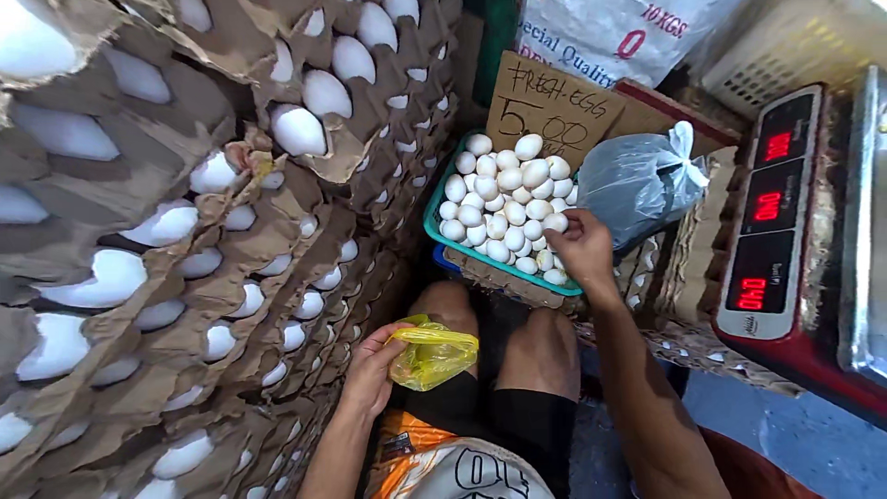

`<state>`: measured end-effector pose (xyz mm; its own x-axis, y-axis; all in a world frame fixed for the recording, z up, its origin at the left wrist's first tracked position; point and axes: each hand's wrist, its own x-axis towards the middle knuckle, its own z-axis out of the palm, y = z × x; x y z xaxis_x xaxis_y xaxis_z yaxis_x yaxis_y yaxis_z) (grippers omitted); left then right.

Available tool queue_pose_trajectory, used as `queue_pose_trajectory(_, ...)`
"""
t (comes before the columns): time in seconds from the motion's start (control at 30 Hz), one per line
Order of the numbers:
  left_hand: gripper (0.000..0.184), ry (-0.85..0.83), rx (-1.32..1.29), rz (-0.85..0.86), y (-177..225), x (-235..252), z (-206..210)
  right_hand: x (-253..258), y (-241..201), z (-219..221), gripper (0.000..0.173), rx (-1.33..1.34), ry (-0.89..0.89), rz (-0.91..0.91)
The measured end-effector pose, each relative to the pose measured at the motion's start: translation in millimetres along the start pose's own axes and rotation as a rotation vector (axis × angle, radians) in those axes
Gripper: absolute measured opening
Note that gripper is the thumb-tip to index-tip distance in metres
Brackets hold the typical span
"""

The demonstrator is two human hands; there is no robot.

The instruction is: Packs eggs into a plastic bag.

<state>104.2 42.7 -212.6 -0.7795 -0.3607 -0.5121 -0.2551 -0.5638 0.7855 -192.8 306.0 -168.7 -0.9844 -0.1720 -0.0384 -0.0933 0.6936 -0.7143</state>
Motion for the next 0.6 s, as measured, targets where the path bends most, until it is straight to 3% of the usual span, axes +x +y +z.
queue_pose_trajectory(0.1,0.023,-0.068,0.111,-0.008,-3.1,-0.8,-10.1,-29.1,-6.4,-21.4,0.041,0.756,-0.084,0.222)
queue_pose_trajectory(0.17,0.023,-0.096,0.168,-0.034,-4.1,-0.6,-13.5,-38.9,-4.5,-32.2,0.042,0.899,-0.105,0.331)
queue_pose_trajectory(0.3,0.015,-0.124,0.183,-0.086,-0.5,2.8,5.8,-30.9,1.2,-23.6,0.029,0.468,-0.06,0.183)
queue_pose_trajectory(0.37,0.013,-0.155,0.157,-0.093,3.4,9.7,27.6,-2.6,-6.7,-7.4,0.037,0.22,-0.053,0.132)
queue_pose_trajectory(0.47,0.015,-0.191,0.096,-0.075,9.8,22.3,63.3,26.2,-25.6,18.7,0.065,-0.104,-0.033,0.189)
queue_pose_trajectory(0.6,0.016,-0.19,0.029,-0.018,17.9,40.0,93.4,37.0,-46.8,38.9,0.066,-0.33,-0.032,0.255)
